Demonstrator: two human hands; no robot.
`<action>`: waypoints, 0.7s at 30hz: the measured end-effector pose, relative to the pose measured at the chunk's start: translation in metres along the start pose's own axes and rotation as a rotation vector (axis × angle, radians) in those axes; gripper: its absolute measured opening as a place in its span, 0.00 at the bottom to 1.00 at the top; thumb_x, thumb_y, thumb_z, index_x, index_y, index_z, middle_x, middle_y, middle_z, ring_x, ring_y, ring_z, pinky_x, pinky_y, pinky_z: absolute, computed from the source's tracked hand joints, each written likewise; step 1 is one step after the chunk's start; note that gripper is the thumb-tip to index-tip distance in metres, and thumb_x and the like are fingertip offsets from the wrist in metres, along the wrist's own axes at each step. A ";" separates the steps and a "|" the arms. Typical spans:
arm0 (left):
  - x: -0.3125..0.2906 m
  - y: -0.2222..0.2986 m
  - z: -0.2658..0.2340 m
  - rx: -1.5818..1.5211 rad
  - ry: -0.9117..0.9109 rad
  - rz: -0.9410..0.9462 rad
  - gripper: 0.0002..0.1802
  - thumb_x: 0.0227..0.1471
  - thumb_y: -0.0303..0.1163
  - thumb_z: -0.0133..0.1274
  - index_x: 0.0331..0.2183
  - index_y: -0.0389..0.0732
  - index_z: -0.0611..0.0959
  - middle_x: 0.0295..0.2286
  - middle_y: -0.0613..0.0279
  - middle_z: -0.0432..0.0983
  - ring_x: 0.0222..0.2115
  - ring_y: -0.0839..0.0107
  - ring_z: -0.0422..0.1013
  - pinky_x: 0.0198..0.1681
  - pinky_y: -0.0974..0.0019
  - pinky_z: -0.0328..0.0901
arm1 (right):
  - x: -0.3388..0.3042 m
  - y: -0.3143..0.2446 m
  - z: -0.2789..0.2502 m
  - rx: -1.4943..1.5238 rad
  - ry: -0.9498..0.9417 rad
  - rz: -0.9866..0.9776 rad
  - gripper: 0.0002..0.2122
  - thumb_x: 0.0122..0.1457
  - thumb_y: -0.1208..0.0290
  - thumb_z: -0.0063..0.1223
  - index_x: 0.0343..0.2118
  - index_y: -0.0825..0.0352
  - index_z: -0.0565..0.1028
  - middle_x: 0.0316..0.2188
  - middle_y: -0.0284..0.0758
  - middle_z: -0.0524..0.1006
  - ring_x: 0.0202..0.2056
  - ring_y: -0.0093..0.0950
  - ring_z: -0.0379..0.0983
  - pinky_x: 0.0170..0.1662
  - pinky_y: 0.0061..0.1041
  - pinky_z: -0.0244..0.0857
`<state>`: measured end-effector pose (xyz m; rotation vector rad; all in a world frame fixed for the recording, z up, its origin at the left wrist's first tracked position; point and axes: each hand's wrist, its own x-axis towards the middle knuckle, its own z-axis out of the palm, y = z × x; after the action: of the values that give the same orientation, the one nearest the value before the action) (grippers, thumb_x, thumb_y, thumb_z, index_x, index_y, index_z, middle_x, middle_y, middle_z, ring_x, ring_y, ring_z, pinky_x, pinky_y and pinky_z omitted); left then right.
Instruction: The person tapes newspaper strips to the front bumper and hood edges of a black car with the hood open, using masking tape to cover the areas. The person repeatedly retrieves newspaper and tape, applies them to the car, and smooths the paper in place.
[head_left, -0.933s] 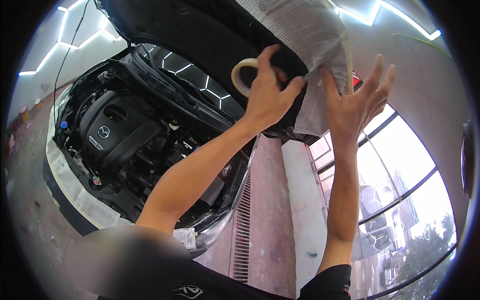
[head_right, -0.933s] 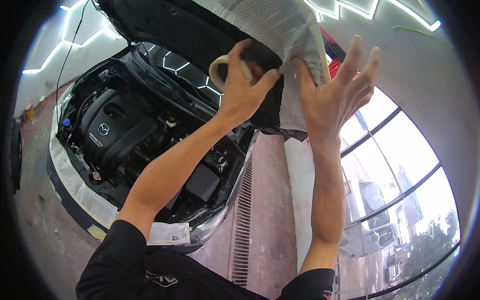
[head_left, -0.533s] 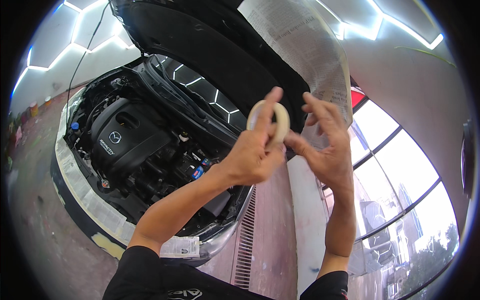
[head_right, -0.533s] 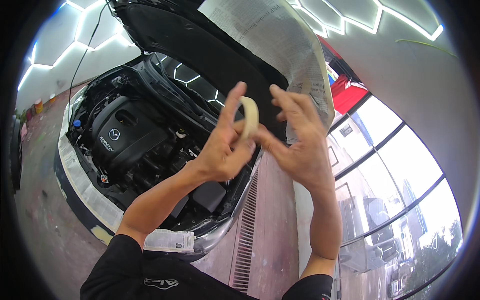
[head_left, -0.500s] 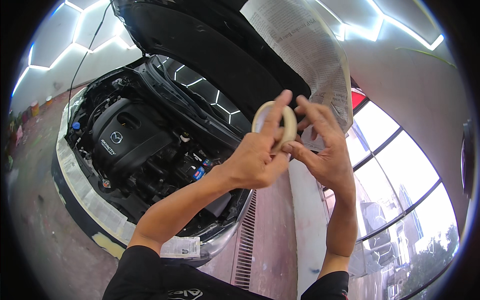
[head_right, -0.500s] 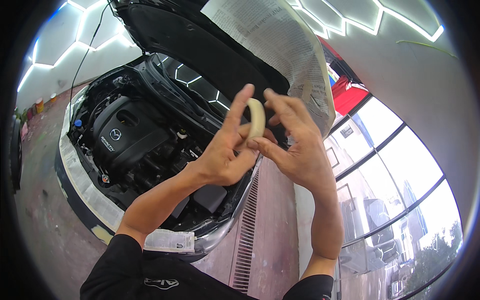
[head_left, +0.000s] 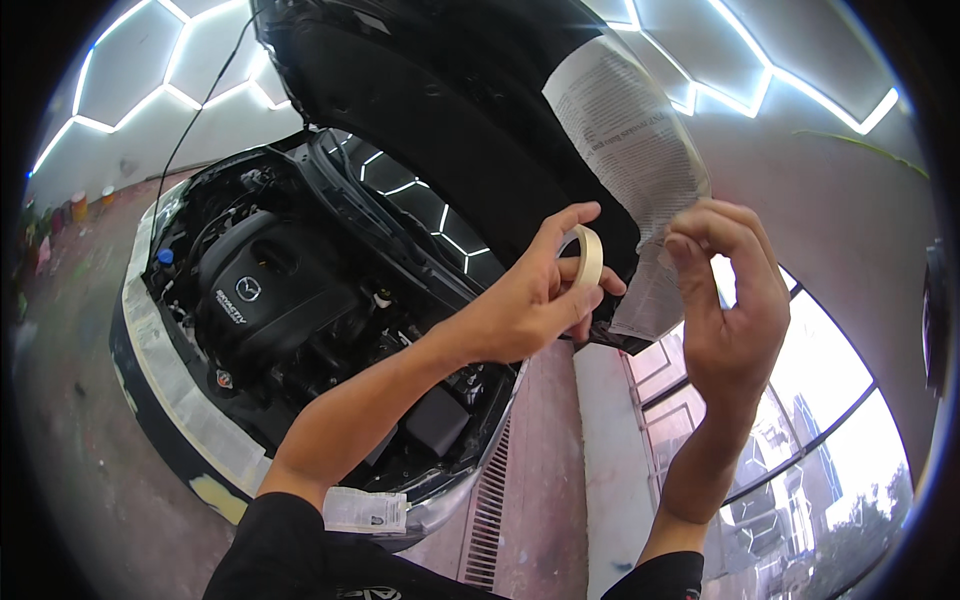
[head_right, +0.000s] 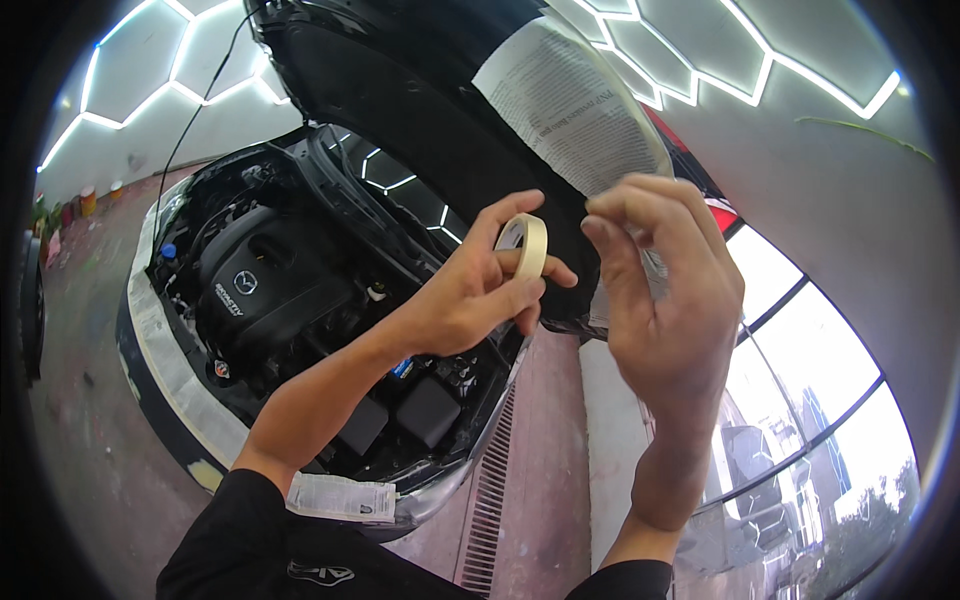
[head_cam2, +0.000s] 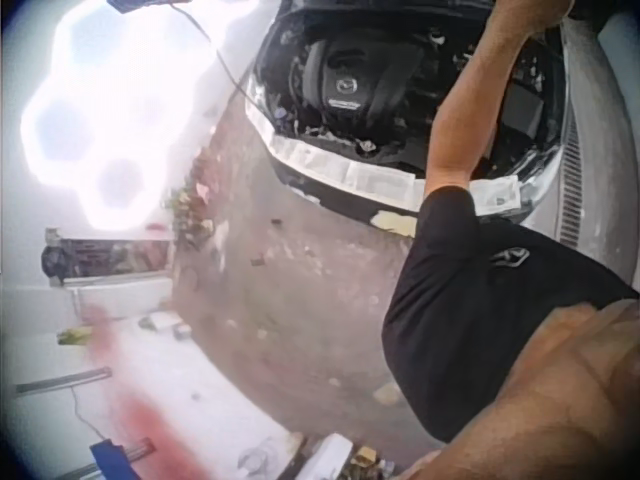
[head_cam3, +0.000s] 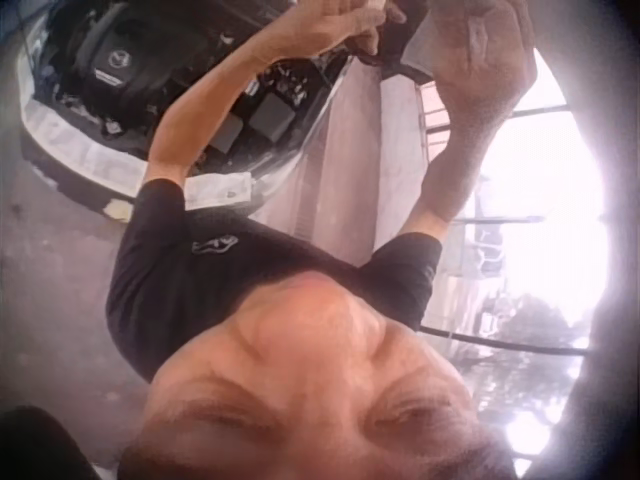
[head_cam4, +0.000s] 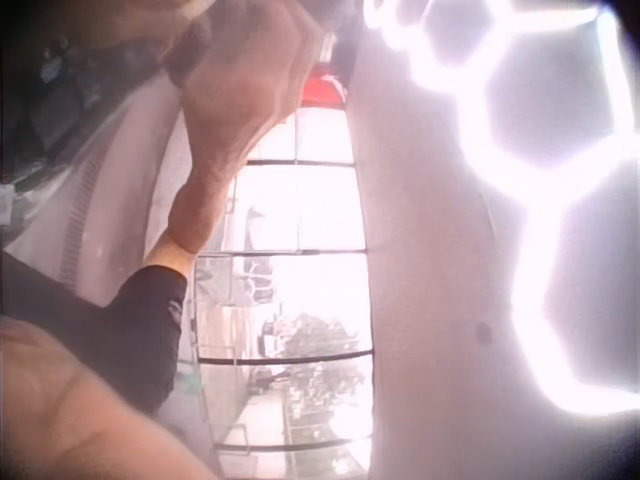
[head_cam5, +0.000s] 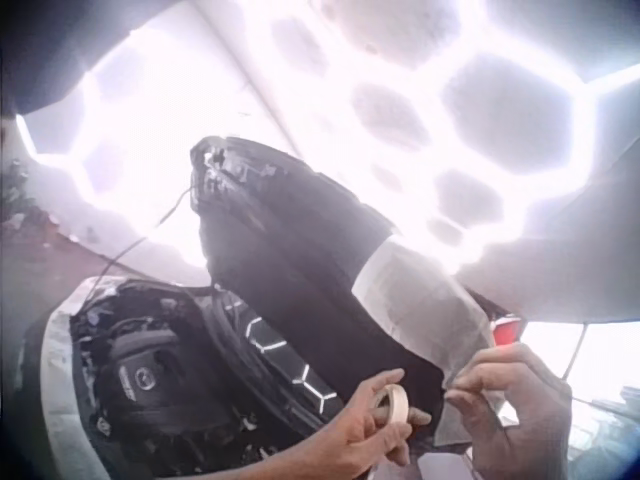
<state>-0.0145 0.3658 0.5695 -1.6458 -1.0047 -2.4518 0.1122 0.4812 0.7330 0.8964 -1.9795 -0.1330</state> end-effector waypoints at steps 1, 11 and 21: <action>-0.006 0.006 0.003 0.065 -0.001 0.047 0.51 0.67 0.18 0.49 0.77 0.40 0.37 0.51 0.50 0.82 0.39 0.74 0.80 0.47 0.68 0.75 | 0.002 0.000 0.000 0.023 -0.065 0.052 0.11 0.61 0.79 0.71 0.45 0.69 0.83 0.43 0.37 0.83 0.41 0.31 0.81 0.43 0.30 0.74; -0.011 0.003 -0.014 0.364 0.048 0.158 0.60 0.57 0.17 0.48 0.80 0.45 0.36 0.47 0.42 0.81 0.39 0.60 0.84 0.50 0.57 0.75 | -0.026 0.001 0.053 0.137 -0.273 0.144 0.11 0.57 0.80 0.74 0.42 0.67 0.84 0.47 0.34 0.77 0.45 0.28 0.77 0.47 0.29 0.71; -0.006 -0.002 -0.015 0.502 0.064 0.338 0.60 0.55 0.20 0.50 0.80 0.42 0.37 0.44 0.35 0.81 0.35 0.52 0.84 0.47 0.56 0.76 | -0.020 -0.014 0.053 0.286 -0.136 0.309 0.09 0.58 0.84 0.71 0.40 0.69 0.83 0.44 0.35 0.81 0.43 0.32 0.82 0.48 0.32 0.75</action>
<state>-0.0251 0.3573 0.5602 -1.4183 -1.1067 -1.8352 0.0837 0.4707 0.6830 0.7611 -2.2766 0.2785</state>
